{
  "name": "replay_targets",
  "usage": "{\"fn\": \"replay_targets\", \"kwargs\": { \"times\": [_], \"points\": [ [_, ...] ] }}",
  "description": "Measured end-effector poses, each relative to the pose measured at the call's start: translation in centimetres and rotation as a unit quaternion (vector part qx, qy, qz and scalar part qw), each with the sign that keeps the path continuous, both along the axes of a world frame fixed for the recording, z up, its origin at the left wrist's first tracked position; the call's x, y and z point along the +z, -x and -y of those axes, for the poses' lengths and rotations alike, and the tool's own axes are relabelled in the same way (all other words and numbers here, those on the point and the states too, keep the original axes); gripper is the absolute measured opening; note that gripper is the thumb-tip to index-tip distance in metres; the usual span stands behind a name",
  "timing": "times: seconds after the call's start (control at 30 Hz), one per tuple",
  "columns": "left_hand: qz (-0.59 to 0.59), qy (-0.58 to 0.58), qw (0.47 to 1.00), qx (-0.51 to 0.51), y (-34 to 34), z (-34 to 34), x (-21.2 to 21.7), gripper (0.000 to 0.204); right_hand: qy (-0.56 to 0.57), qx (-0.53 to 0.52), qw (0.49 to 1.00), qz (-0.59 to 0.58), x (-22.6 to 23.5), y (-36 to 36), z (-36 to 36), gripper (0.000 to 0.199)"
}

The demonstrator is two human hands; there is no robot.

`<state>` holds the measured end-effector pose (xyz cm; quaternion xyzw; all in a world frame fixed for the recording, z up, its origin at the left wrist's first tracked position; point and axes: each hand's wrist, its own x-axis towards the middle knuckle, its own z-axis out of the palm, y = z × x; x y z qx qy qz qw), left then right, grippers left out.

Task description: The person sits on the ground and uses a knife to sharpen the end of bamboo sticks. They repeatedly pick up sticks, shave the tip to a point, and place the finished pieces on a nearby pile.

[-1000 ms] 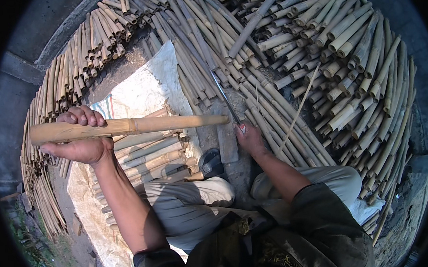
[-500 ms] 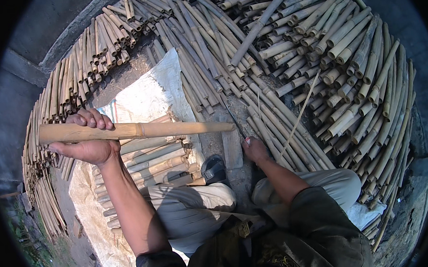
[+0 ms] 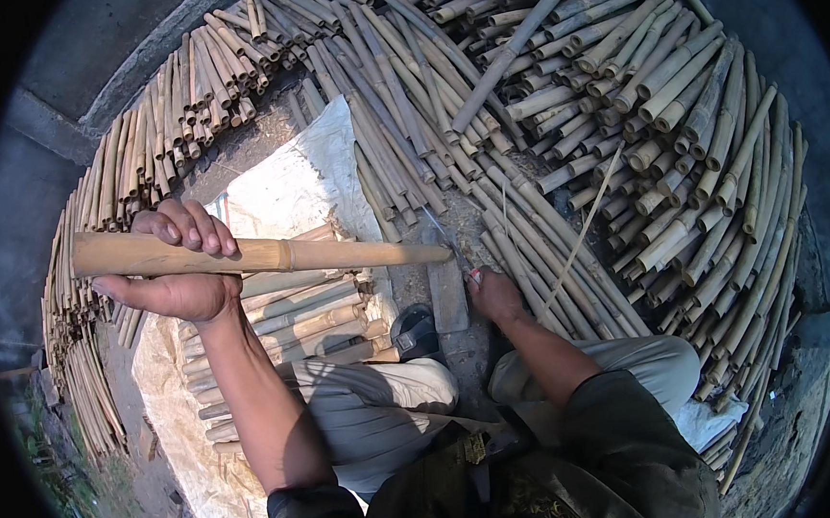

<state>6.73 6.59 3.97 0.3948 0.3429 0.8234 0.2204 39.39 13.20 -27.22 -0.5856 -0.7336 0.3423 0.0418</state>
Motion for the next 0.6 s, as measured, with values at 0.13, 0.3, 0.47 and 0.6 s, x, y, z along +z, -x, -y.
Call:
{"fn": "replay_targets", "kwargs": {
  "times": [0.13, 0.3, 0.47, 0.6],
  "points": [
    [-0.008, -0.01, 0.999, -0.029, -0.2, 0.3, 0.0, 0.087, 0.041, -0.047, 0.996, -0.06, -0.1, -0.5, -0.2, 0.036],
    [0.004, -0.014, 0.998, -0.055, -0.4, -0.3, 0.0, 0.088, -0.04, -0.019, 0.992, -0.115, 0.7, -0.1, -0.1, 0.034],
    [-0.016, -0.02, 0.997, -0.071, -1.0, -0.4, 0.5, 0.088, -0.027, 0.002, 1.0, 0.012, -0.1, -0.9, 0.0, 0.032],
    [-0.014, -0.02, 0.997, -0.069, -1.6, -0.6, 0.4, 0.088, -0.033, 0.003, 0.998, -0.058, -0.5, -1.4, 0.4, 0.034]
  ]
}}
